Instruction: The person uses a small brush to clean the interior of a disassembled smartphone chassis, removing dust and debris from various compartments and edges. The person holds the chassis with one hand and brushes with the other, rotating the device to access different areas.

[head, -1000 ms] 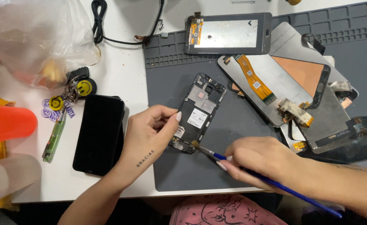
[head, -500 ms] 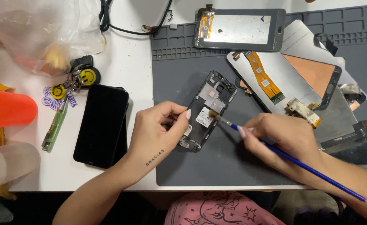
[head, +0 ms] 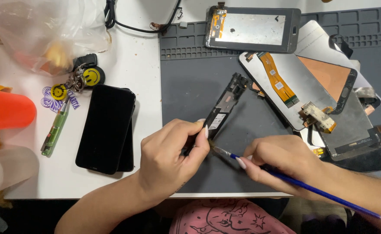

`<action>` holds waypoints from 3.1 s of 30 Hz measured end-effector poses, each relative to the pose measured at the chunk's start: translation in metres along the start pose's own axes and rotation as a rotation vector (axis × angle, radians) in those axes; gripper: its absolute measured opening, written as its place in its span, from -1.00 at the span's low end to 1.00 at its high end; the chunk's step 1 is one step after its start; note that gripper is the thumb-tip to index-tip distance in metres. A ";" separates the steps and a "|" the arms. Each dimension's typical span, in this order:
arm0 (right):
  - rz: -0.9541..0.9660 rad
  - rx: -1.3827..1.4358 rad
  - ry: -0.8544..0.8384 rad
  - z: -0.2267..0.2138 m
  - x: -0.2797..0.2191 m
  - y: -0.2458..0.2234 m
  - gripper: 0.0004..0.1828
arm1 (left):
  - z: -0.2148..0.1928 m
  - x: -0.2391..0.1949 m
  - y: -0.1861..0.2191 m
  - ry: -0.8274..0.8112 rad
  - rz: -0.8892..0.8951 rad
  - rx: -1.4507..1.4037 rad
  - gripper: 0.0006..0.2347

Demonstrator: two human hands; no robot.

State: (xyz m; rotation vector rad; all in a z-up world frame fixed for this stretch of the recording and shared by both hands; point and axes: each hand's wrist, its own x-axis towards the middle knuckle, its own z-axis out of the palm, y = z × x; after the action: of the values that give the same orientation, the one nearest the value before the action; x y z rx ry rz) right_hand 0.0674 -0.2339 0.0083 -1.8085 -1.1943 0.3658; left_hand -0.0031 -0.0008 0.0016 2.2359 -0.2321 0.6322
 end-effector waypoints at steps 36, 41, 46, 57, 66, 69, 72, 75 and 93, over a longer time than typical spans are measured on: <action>0.033 -0.355 0.357 -0.018 -0.022 -0.006 -0.76 | 0.009 -0.008 0.004 0.076 -0.336 -0.232 -0.87; 0.120 -0.463 0.153 -0.014 -0.014 0.008 -0.65 | 0.021 -0.010 0.002 0.022 -0.398 -0.353 -0.86; -0.184 -0.412 0.404 -0.011 -0.004 0.008 -0.87 | 0.022 -0.011 0.004 -0.009 -0.446 -0.403 -0.84; -0.293 -0.318 0.339 -0.020 -0.001 -0.001 -0.73 | 0.022 -0.008 0.008 -0.091 -0.403 -0.428 -0.87; -0.297 -0.218 0.283 -0.023 0.002 -0.001 -0.78 | 0.023 -0.012 -0.004 -0.105 -0.406 -0.394 -0.88; -0.298 -0.177 0.280 -0.026 0.002 0.002 -0.73 | 0.022 -0.009 0.000 -0.114 -0.418 -0.443 -0.88; -0.286 -0.215 0.148 -0.011 -0.005 0.014 -0.77 | 0.023 -0.016 -0.011 -0.104 -0.402 -0.380 -0.91; -0.302 -0.223 0.157 -0.012 -0.006 0.013 -0.75 | 0.024 -0.015 -0.010 -0.091 -0.399 -0.359 -0.92; -0.311 -0.183 0.295 -0.021 0.001 -0.003 -0.79 | 0.023 -0.014 -0.011 -0.086 -0.457 -0.441 -0.97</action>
State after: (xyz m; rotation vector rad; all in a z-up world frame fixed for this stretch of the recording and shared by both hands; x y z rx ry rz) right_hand 0.0806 -0.2435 0.0221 -1.7193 -1.3013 -0.1879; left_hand -0.0026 -0.0103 -0.0256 1.8013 0.0935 0.2104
